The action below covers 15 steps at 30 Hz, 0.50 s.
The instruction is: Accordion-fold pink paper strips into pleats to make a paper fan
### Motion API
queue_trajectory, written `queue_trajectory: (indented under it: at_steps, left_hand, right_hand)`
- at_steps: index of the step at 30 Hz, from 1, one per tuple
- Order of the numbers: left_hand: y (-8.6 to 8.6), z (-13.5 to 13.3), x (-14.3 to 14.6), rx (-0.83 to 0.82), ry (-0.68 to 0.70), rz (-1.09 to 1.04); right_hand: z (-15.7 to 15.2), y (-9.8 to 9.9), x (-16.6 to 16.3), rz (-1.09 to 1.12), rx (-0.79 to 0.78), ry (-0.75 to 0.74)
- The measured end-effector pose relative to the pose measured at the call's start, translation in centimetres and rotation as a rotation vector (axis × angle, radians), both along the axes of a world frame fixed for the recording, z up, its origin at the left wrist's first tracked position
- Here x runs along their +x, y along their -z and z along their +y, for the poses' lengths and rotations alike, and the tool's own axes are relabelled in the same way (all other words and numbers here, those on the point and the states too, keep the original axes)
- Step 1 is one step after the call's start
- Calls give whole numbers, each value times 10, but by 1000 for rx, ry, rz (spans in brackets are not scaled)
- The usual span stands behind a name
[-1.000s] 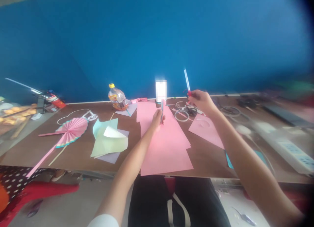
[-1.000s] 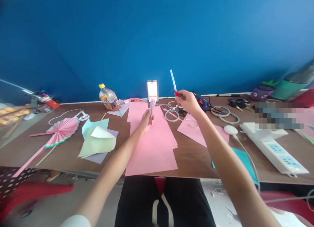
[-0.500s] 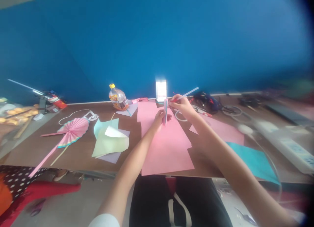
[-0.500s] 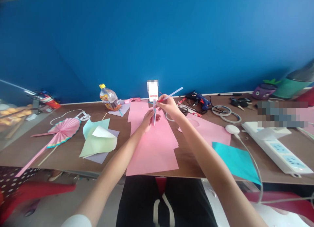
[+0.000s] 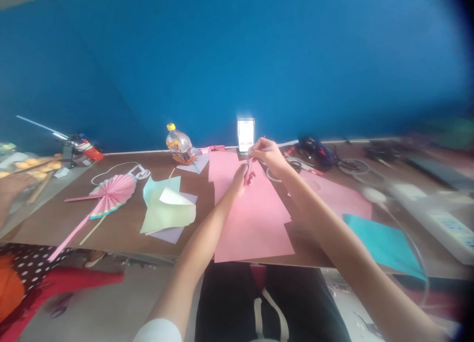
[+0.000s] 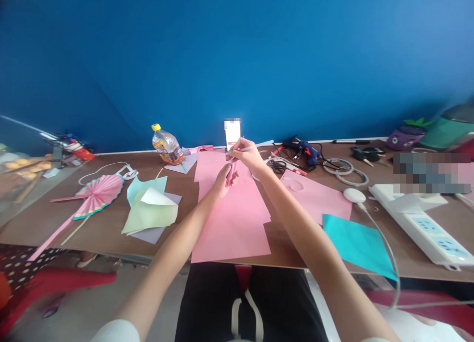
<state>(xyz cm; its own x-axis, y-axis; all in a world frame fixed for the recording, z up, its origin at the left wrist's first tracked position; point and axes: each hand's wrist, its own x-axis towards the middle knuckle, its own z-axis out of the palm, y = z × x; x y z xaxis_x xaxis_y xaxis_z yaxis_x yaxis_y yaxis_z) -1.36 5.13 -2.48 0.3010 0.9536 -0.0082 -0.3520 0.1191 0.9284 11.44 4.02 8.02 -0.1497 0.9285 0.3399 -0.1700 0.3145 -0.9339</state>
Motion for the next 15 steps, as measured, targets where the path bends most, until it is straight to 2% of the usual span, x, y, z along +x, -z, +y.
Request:
queue_trajectory:
  at_steps: [4,8,15]
  left_hand:
    - [1,1,-1,-10,3,-32]
    - [-4,-2,1,-20,27,-38]
    - [-7,-4,3,21,19,55]
  right_hand:
    - [4,7,3,-25,-48,-15]
    - [4,5,3,37,-17,-4]
    - [0,4,-5,123,-16,27]
